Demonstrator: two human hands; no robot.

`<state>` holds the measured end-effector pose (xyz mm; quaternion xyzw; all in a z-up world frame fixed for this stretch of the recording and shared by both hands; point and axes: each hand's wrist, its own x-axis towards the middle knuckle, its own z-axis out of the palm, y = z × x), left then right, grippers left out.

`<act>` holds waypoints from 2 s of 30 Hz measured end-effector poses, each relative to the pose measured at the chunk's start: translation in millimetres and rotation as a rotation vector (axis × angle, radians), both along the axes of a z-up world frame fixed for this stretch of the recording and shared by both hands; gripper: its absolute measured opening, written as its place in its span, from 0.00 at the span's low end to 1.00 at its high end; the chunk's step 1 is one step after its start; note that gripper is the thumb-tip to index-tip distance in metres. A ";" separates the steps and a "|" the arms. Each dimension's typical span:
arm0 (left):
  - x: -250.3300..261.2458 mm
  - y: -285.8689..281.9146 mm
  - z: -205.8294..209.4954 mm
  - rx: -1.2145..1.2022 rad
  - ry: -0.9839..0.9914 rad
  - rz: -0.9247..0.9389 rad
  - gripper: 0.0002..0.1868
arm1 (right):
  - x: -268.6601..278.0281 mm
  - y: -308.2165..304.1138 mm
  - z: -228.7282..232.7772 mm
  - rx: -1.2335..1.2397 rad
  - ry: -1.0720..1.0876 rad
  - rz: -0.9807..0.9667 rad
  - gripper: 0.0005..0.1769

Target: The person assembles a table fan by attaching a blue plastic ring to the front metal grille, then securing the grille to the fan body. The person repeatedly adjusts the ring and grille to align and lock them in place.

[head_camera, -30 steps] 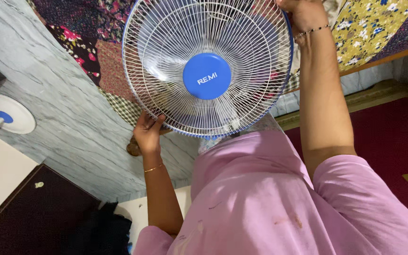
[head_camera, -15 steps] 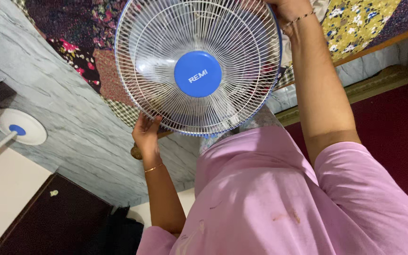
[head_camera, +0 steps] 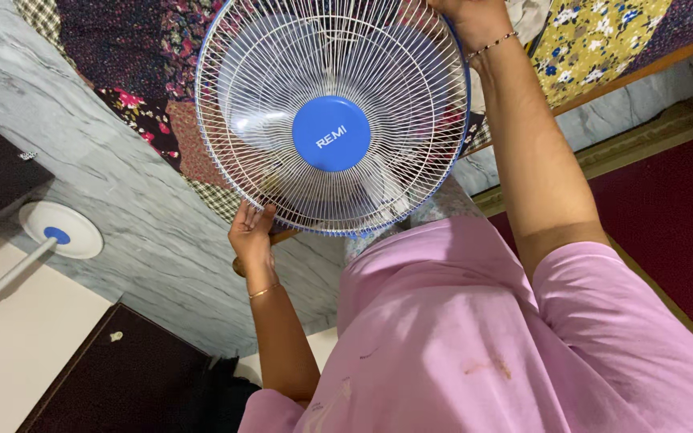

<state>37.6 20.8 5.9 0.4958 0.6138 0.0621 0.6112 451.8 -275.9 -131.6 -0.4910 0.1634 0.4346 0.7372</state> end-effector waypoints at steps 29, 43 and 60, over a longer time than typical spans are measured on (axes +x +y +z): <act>9.7 -3.6 8.2 -0.021 0.082 -0.001 0.40 | -26.2 -34.7 -17.7 -0.079 -0.253 0.000 0.05; 5.7 -5.5 0.6 0.023 0.177 -0.036 0.46 | -44.5 -51.7 33.0 -0.112 -0.409 0.164 0.16; -1.2 -7.4 -0.6 0.010 0.106 -0.047 0.46 | -91.3 -57.6 9.3 -0.166 -0.484 0.011 0.20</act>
